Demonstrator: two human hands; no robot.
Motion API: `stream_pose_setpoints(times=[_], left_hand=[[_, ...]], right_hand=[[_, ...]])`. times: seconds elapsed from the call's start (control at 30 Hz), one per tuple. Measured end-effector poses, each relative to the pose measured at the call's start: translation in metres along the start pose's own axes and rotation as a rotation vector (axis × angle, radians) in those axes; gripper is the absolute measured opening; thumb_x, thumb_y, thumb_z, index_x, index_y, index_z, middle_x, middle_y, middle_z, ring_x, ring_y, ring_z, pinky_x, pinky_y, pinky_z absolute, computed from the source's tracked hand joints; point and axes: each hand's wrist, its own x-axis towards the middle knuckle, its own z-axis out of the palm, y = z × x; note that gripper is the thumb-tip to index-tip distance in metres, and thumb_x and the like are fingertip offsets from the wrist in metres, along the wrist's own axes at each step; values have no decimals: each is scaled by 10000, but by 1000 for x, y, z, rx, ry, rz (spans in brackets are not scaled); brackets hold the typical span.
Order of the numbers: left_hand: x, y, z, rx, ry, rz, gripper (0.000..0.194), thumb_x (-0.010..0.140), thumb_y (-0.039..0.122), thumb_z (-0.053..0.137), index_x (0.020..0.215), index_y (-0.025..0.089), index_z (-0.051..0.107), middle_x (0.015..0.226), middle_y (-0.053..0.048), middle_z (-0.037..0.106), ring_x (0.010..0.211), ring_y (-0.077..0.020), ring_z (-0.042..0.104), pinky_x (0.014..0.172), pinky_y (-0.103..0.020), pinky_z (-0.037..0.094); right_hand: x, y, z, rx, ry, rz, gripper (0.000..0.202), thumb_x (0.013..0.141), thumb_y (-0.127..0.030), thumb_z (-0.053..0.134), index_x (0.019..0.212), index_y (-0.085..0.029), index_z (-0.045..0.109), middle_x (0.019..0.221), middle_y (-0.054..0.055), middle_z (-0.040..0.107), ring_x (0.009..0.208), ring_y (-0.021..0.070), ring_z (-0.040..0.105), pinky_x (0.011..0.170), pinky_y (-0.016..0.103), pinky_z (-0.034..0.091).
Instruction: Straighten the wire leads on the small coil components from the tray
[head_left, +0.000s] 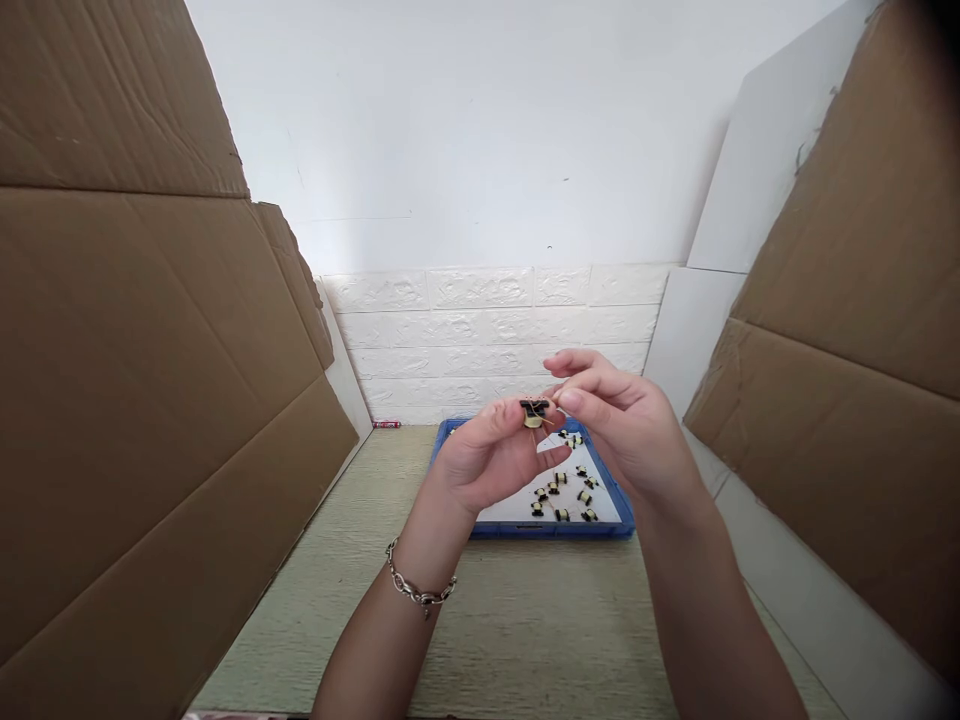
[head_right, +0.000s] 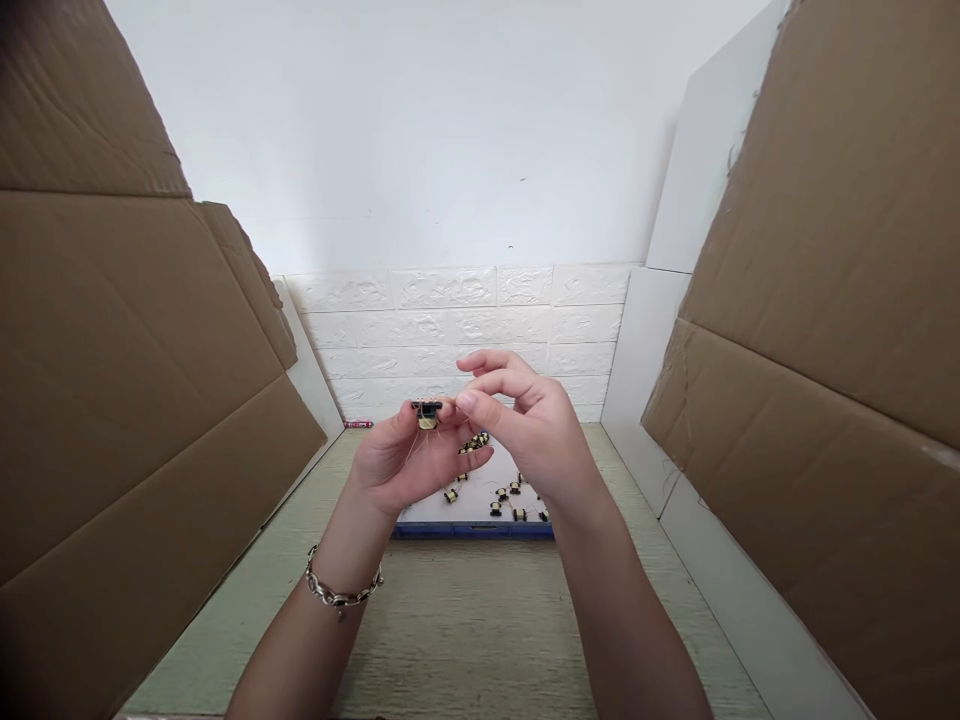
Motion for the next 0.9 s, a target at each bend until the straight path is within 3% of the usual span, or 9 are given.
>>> stream_pose_setpoints(times=[0.2,0.43,0.57,0.67,0.9], left_hand=[[1,0,1,-9,69,14,188,638,333,731,735,184,667,803,-10,613,838,-138,527,750,-291,445],[4,4,4,199,167,119,205,618,303,743,766,168,702,921,-18,615,823,-110,507,720,-236,409],[2,7,7,277,195,151,193,605,296,749,743,168,708,1038,-31,578,856,-115,489,740,-234,401],[1,7,8,316,170,151,194,613,315,744,738,171,712,1065,-36,564,910,-131,476,770,-240,393],[-2,6,7,222,126,125,212,623,363,734,740,188,705,959,-33,607,915,-162,500,786,-290,396]], right_hand=[[4,4,-3,-47,20,-16,104,726,-271,639,634,-238,674,1001,31,613,1161,198,463,932,368,430],[9,10,-14,-313,69,-50,103,746,-313,625,686,-240,666,1074,17,587,1130,203,499,979,420,367],[4,2,-11,-604,219,-264,48,753,-250,605,770,-242,649,1060,28,592,1051,197,538,958,425,384],[-2,-7,-7,-695,232,-415,112,755,-198,593,841,-256,636,1050,31,592,1036,200,541,934,408,413],[-9,-15,-5,-846,202,-478,106,768,-194,588,819,-270,641,1093,28,580,1039,214,520,897,403,428]])
